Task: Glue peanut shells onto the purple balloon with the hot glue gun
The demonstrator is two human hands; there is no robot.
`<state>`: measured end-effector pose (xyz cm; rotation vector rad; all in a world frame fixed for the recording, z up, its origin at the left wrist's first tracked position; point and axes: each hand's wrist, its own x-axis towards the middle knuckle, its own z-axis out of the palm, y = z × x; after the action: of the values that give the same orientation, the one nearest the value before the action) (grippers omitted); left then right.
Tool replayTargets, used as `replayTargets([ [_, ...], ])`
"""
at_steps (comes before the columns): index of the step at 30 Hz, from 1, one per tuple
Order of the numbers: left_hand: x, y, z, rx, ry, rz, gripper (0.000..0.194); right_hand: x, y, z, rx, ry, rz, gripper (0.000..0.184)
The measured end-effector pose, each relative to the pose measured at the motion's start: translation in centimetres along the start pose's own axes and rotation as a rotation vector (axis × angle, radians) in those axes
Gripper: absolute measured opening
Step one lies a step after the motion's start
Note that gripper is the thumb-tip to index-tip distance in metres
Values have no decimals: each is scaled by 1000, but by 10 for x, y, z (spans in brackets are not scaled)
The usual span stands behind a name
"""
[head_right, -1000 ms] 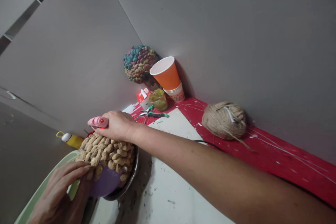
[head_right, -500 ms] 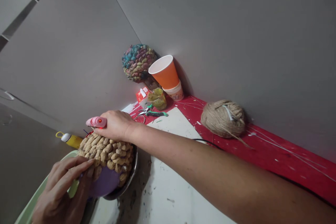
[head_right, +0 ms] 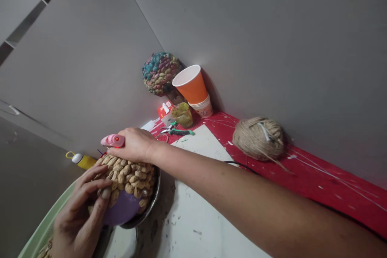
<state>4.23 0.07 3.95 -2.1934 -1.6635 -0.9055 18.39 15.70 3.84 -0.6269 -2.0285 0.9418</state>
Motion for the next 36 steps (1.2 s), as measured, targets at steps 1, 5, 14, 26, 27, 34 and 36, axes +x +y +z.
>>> replayTargets([
  [1,0,1,1,-40,16,-28,17,0,1,-1,25,-11,-14,22],
  [5,0,7,6,-183,107,-178,10,2,9,-2,148,-66,-98,31],
  [14,4,2,5,-219,102,-157,13,-23,0,-9,571,-282,-41,56],
  [26,-7,-8,6,-439,229,-209,9,-43,-6,-2,402,-158,-61,60],
  [27,-9,-10,6,-460,274,-211,10,-43,-5,-2,414,-161,-64,60],
  [34,-20,-11,9,-462,597,-134,16,-44,0,-2,353,-107,-22,44],
  [36,-23,-10,11,-432,647,-103,16,-44,0,-2,334,-83,18,35],
])
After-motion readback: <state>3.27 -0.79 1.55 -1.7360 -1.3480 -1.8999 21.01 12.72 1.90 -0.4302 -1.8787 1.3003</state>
